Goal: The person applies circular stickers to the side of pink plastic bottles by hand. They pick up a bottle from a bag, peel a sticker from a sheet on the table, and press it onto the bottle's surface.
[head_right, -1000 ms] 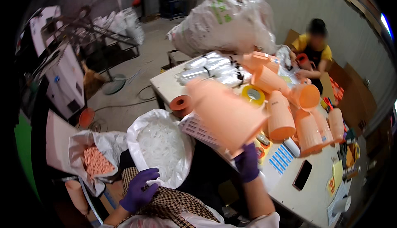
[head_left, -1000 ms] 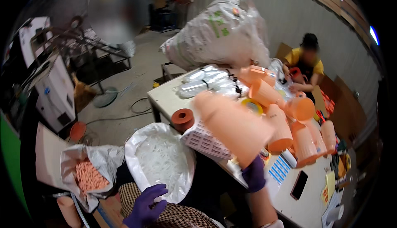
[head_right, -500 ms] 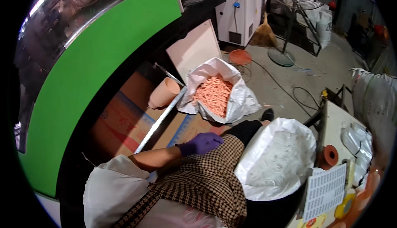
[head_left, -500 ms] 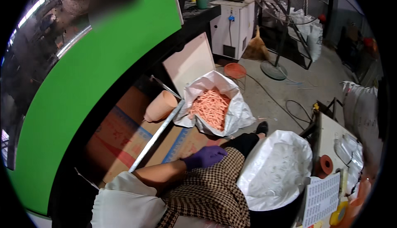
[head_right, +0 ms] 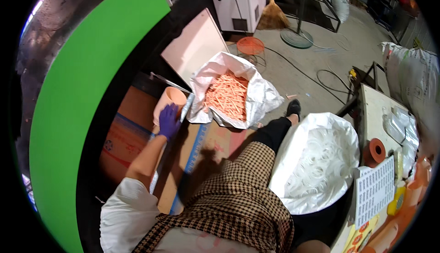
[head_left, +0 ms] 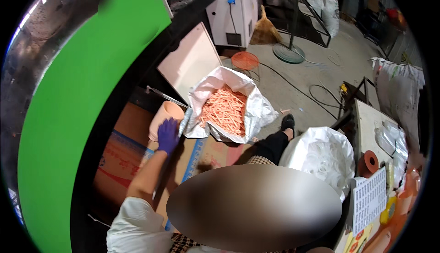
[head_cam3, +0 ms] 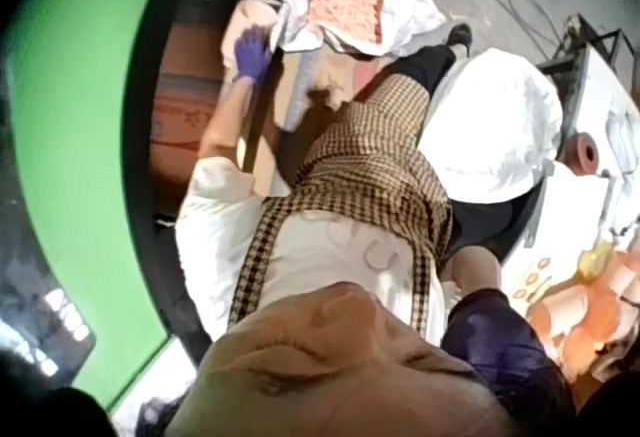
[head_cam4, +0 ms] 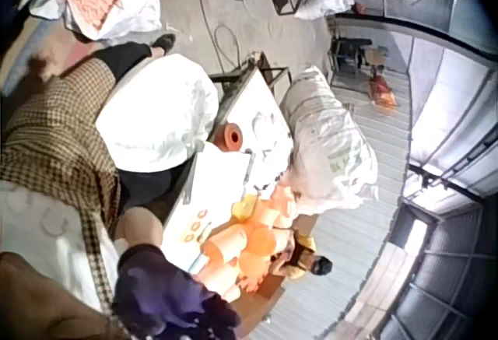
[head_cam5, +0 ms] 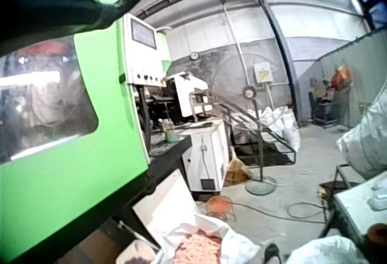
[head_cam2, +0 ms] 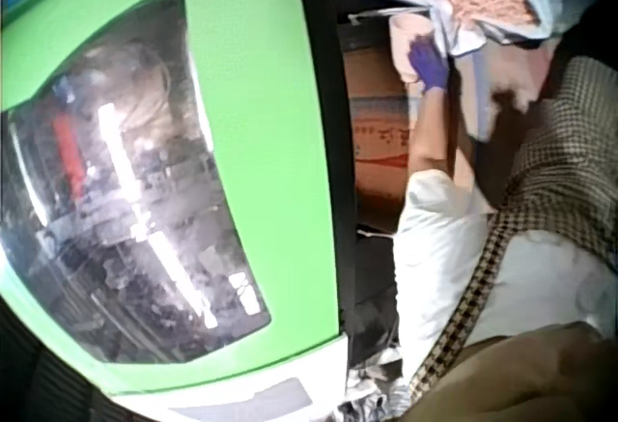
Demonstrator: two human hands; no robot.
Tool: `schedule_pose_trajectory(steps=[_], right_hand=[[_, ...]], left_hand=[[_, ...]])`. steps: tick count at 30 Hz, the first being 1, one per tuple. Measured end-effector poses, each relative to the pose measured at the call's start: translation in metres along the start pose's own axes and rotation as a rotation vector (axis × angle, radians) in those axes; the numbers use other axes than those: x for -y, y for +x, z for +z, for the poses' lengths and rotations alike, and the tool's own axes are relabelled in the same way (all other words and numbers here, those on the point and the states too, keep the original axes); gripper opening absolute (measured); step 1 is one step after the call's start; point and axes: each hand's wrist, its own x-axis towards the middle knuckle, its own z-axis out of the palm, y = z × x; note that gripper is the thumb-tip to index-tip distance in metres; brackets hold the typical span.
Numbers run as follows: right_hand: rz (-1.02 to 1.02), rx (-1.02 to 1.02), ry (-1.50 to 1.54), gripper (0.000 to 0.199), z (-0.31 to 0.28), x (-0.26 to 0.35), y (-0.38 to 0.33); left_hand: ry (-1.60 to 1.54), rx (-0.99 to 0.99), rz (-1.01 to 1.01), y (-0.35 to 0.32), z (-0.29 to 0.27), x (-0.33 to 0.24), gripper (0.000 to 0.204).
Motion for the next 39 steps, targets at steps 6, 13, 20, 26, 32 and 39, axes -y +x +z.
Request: schedule_pose_trajectory(steps=[6,13,20,26,32,39], right_hand=[[-0.017,-0.047,-0.006,0.030,-0.012,-0.001,-0.025],[-0.083,-0.118,0.043,0.031,-0.016,0.031,-0.090],[-0.127,-0.158,0.180,0.031,0.006,0.071,-0.190],[-0.119,-0.168,0.288,0.031,0.019,0.082,-0.246],[-0.115,-0.190,0.362,0.032,0.024,0.092,-0.282],[-0.121,-0.263,0.396,0.032,0.018,0.109,-0.318]], left_hand=[[0.414,0.264,0.035,0.056,0.009,0.022,0.048],[0.529,0.711,-0.044,0.036,0.013,0.027,0.038],[0.429,0.594,-0.140,0.002,-0.064,0.023,0.023],[-0.346,0.284,-0.342,0.037,-0.235,-0.058,0.038],[-2.062,0.335,-0.496,0.012,-0.254,-0.162,0.047],[-1.213,0.456,0.269,-0.005,-0.187,-0.307,0.057]])
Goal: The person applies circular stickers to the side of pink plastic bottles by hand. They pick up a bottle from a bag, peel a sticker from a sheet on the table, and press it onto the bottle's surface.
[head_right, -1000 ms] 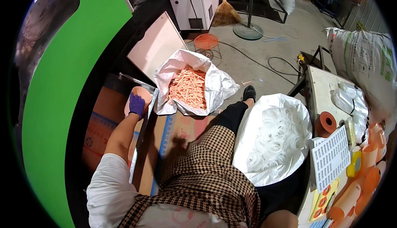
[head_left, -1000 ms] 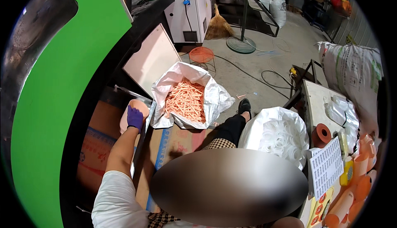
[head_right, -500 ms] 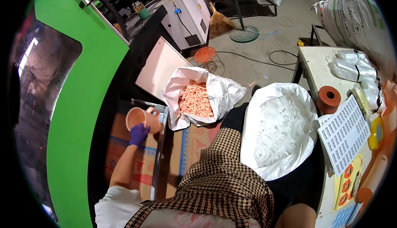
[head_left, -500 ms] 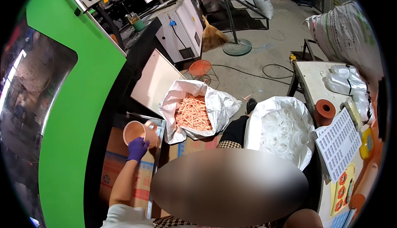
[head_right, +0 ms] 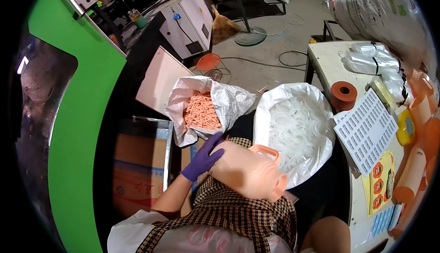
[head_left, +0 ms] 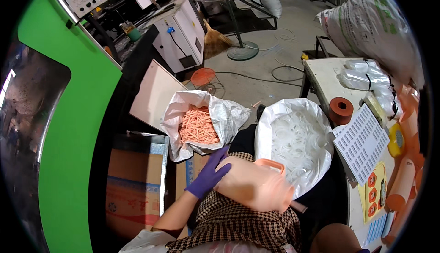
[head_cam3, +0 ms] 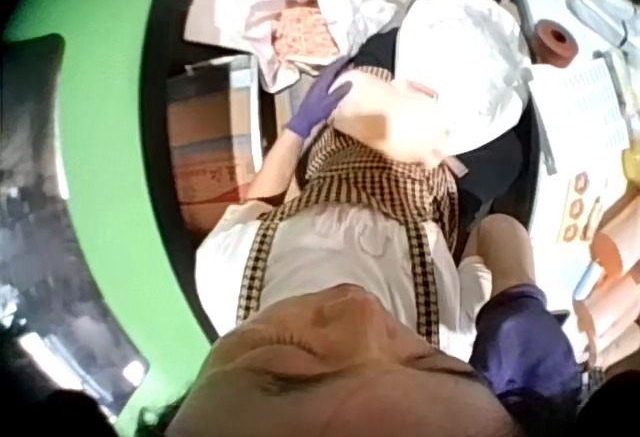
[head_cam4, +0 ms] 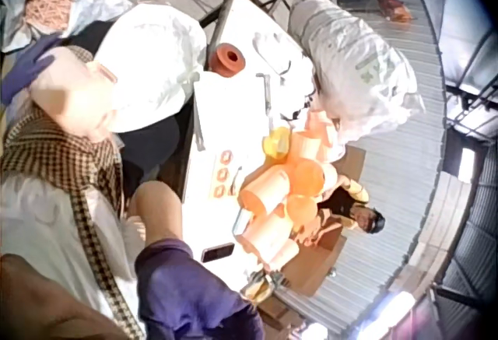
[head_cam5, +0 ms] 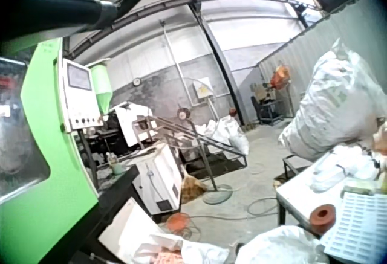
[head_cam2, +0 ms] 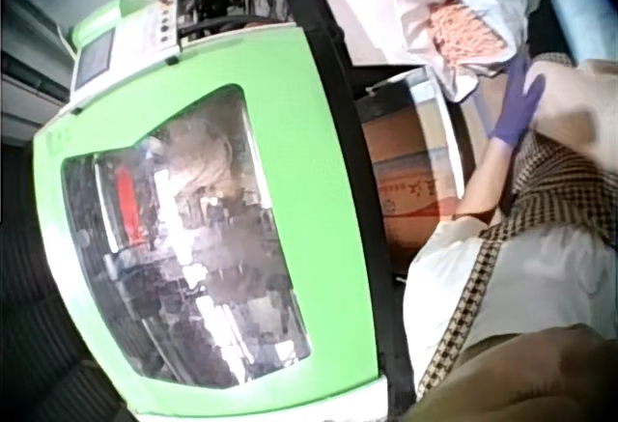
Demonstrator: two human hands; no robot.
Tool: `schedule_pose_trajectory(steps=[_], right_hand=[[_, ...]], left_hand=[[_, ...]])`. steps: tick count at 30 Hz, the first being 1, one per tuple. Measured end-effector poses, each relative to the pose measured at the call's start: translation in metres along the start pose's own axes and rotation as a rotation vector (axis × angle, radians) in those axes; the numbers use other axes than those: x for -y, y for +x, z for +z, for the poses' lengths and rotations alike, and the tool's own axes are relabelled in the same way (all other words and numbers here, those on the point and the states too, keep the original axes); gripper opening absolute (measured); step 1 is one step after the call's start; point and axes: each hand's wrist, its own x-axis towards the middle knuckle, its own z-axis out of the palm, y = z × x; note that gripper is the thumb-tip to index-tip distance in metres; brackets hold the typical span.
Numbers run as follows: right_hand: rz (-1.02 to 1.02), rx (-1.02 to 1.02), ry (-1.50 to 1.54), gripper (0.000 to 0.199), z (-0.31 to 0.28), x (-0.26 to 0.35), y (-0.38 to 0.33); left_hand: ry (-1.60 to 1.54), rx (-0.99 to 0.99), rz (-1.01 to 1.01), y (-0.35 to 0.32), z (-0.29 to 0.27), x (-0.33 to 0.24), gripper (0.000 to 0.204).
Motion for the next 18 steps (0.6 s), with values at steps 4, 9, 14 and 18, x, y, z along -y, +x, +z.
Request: schedule_pose_trajectory(steps=[4,9,14,18], right_hand=[[0.006,-0.063,0.010,0.033,-0.015,-0.001,-0.008],[0.017,-0.127,0.066,0.033,-0.023,-0.009,-0.021],[-0.016,-0.191,0.104,0.034,-0.033,0.001,-0.026],[-0.083,-0.262,0.149,0.034,-0.043,0.013,-0.025]], left_hand=[[0.227,0.434,0.734,0.061,0.016,-0.042,0.054],[0.468,0.527,0.652,0.047,0.070,-0.113,0.082],[1.110,0.904,0.307,0.068,0.157,-0.132,0.105],[0.775,0.654,0.475,0.054,0.168,-0.101,0.116]])
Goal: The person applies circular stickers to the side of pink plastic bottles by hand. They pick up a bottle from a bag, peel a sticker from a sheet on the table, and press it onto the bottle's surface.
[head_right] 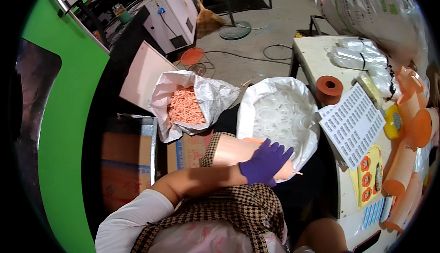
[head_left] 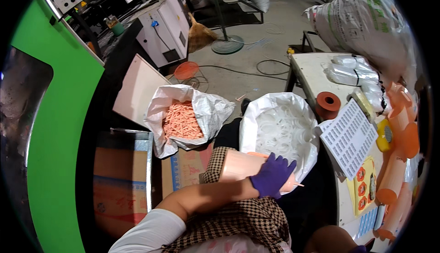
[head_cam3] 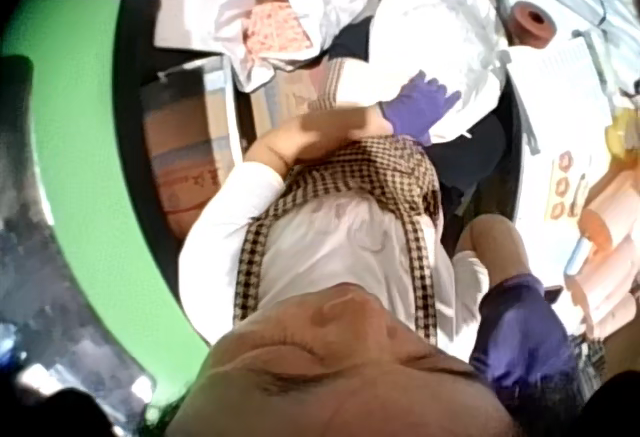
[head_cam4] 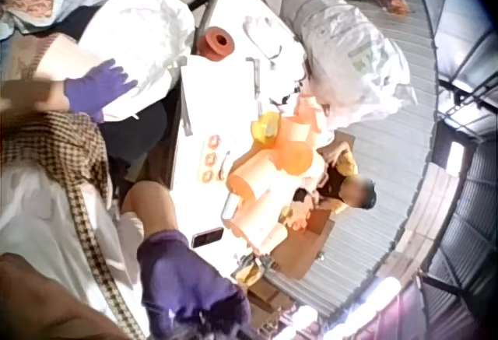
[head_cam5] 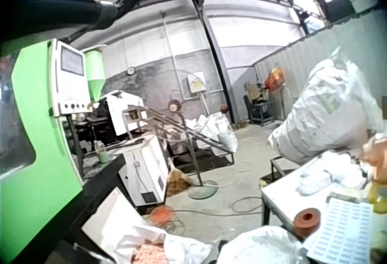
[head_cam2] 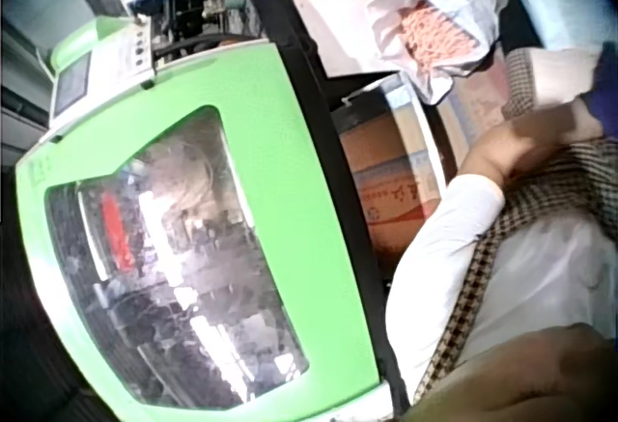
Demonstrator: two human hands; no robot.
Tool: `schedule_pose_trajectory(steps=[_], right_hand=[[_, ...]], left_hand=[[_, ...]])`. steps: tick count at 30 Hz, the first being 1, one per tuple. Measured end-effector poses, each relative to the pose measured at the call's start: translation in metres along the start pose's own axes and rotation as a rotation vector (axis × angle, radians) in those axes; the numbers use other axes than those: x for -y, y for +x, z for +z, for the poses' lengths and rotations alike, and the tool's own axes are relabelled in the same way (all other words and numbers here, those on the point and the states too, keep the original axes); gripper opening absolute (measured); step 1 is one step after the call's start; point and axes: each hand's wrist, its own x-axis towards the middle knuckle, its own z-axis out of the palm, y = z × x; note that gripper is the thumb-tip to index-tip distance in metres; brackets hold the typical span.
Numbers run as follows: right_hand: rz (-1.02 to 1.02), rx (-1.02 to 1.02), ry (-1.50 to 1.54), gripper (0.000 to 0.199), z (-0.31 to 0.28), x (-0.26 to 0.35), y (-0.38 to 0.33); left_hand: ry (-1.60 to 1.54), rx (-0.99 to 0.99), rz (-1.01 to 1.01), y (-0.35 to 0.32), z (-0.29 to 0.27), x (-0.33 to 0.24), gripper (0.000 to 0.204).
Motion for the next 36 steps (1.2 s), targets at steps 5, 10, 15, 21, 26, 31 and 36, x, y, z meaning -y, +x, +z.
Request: schedule_pose_trajectory(steps=[5,10,15,21,26,31,36], right_hand=[[-0.084,-0.055,0.113,0.035,-0.009,0.019,-0.001],[-0.092,-0.007,0.222,0.036,0.005,0.032,-0.006],[0.174,0.131,0.111,0.034,0.044,0.025,-0.033],[0.141,0.547,-0.123,0.027,0.058,0.010,-0.041],[-0.017,0.963,-0.161,0.031,0.080,-0.007,-0.069],[-0.277,1.572,0.187,0.045,0.162,-0.007,-0.128],[-0.267,1.763,0.294,0.062,0.218,-0.014,-0.198]], left_hand=[[0.163,-0.136,0.105,-0.045,-0.005,0.014,0.116],[0.434,-0.049,-0.032,-0.048,0.025,-0.001,0.055],[0.567,-0.200,0.159,-0.024,0.061,-0.001,0.057],[0.096,-0.194,0.056,-0.052,-0.003,0.028,0.089],[-0.111,-0.551,-0.010,-0.134,-0.061,0.070,0.087],[-0.131,-0.604,-0.394,-0.201,-0.010,0.114,0.097],[0.069,-0.915,-0.438,-0.207,0.023,0.107,0.091]])
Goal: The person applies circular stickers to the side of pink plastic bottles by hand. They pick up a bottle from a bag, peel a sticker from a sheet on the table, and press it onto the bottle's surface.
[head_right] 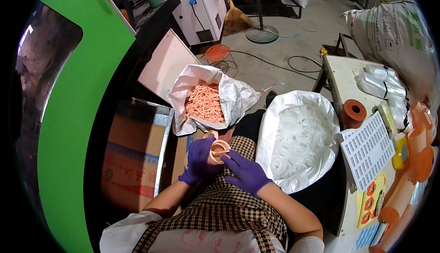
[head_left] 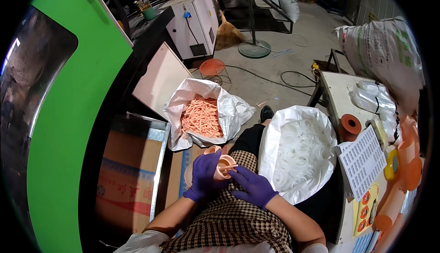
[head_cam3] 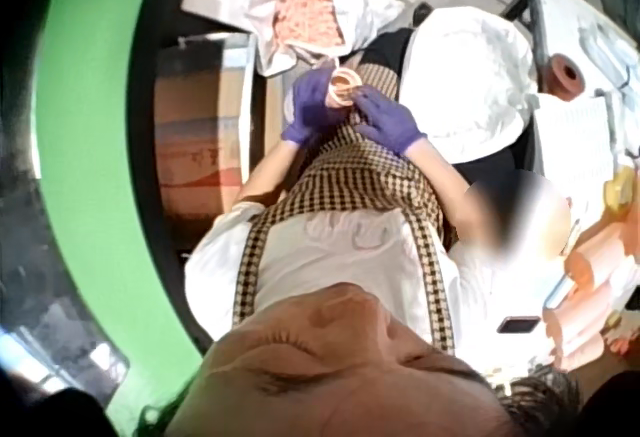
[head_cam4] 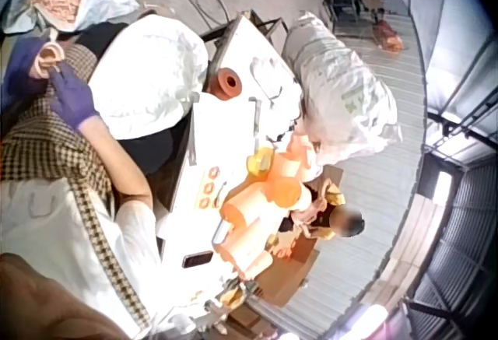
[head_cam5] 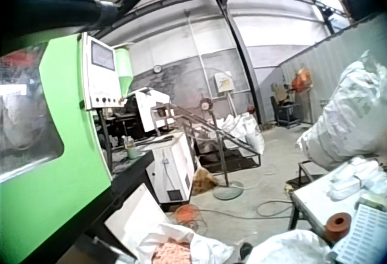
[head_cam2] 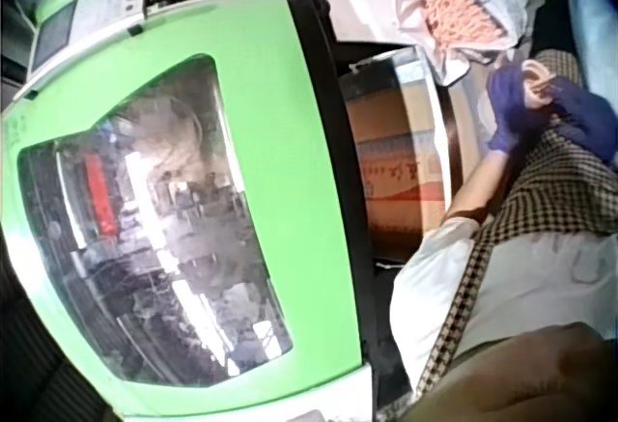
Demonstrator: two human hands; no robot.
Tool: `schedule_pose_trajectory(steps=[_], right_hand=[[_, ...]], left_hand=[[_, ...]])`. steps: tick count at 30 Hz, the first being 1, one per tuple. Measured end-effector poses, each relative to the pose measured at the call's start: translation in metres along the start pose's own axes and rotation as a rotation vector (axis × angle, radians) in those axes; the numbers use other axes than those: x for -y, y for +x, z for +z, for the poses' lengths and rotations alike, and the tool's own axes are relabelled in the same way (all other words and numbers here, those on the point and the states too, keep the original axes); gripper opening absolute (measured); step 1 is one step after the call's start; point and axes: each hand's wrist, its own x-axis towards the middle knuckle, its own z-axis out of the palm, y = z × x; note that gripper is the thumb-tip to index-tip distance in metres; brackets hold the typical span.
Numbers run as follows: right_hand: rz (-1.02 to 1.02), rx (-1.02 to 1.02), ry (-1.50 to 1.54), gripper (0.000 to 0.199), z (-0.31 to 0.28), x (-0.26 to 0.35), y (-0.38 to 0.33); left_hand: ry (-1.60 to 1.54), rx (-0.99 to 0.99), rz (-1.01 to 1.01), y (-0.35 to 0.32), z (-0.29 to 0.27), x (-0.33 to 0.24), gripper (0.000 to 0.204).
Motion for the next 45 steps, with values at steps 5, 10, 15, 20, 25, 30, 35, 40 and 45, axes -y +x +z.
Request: schedule_pose_trajectory(steps=[5,10,15,20,25,30,35,40,45], right_hand=[[0.381,0.183,-0.024,0.068,0.039,0.004,0.018],[0.376,0.179,-0.020,0.042,0.071,-0.026,0.005],[0.404,0.372,0.108,0.050,0.067,-0.051,-0.006],[0.156,0.001,0.234,0.072,-0.003,0.002,0.008],[0.448,-0.258,-0.502,0.028,-0.068,-0.037,-0.059],[0.856,0.052,-0.998,0.019,-0.110,-0.095,-0.130],[0.788,-0.245,-0.882,0.014,-0.101,-0.100,-0.129],[0.706,-0.670,0.175,0.048,-0.077,-0.050,-0.090],[0.704,-0.070,0.852,0.033,-0.025,-0.018,-0.055]], left_hand=[[0.112,-0.052,0.021,-0.005,0.018,-0.009,0.075],[0.225,0.072,-0.040,-0.017,0.012,-0.030,0.058],[0.266,0.070,0.033,0.002,0.015,-0.040,0.060],[0.012,-0.123,0.023,0.051,-0.003,0.000,0.062],[-0.287,-0.527,-0.279,0.093,-0.062,0.088,0.107],[-0.104,-0.743,-0.102,0.131,-0.111,0.096,0.113],[-0.220,-0.859,-0.096,0.106,-0.128,0.078,0.113],[-0.213,-0.536,-0.200,0.056,-0.097,0.053,0.103],[-0.440,-0.092,-0.388,0.015,-0.049,0.017,0.087]])
